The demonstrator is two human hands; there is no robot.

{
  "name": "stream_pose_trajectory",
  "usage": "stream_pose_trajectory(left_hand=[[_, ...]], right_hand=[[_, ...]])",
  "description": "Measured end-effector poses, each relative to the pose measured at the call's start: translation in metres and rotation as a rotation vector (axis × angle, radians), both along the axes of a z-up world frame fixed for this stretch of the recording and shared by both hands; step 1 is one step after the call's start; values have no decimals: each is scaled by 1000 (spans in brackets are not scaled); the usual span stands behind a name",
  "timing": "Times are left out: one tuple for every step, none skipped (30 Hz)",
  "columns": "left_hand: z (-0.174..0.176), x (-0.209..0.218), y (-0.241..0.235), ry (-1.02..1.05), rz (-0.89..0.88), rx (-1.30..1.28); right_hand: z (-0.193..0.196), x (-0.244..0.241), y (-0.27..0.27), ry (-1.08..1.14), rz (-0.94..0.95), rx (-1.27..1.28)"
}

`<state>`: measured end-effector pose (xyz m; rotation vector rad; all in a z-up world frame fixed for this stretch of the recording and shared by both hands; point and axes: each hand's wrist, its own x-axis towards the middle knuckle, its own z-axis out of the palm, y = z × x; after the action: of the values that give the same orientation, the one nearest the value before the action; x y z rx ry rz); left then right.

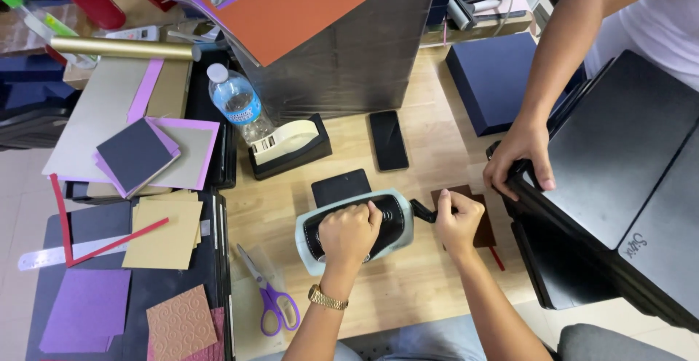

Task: A person uses a manual embossing machine to create textures on different colored sheets of paper.

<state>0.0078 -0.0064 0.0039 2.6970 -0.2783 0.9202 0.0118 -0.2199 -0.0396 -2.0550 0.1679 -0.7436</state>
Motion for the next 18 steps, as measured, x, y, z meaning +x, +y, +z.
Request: stream_pose_trajectory(left_hand=[[0,1,0,-3,-1,4],[-1,-1,1,-9,-19,-4],[-2,-3,2,-14,-38,-12],[-2,-3,2,-11,-41,-11],[-2,-3,3,-9,-42,-6],[-3,-2,2,-8,-42,-5],[-4,-3,2,-6,-46,-7],[-6,-4,1,-2,-50,-9],[-7,-5,1,1,-54,-10],[-5,-7,1,-1,-56,-11],[-4,-9,2,32,-68,-17],[-2,-13,1,67,-81,-25],[-3,-14,0,66,-83,-27],[-5,-16,-1,78,-89,-29],[-6,-18,-2,90,-96,-31],[-5,-18,-2,94,-97,-33],[-4,-18,-2,79,-94,-31],[-4,-21,-3,66,-92,-28]], right_hand=[[4,9,0,-3,-1,4],[7,16,1,56,-8,-23],[10,22,2,115,-16,-50],[8,32,5,118,-19,-49],[6,41,7,151,-19,-19],[5,51,8,181,-19,9],[-1,60,10,183,-22,7],[-5,68,12,252,-18,0],[-10,75,14,322,-14,-6],[-20,74,13,320,-15,-6],[-30,73,13,483,-25,-65],[-40,70,11,648,-35,-126],[-45,56,8,647,-37,-127],[-52,41,5,701,-7,-145],[-58,26,2,754,23,-163],[-61,11,1,759,21,-164],[-64,-4,1,792,29,-208],[-67,-21,1,827,35,-252]])
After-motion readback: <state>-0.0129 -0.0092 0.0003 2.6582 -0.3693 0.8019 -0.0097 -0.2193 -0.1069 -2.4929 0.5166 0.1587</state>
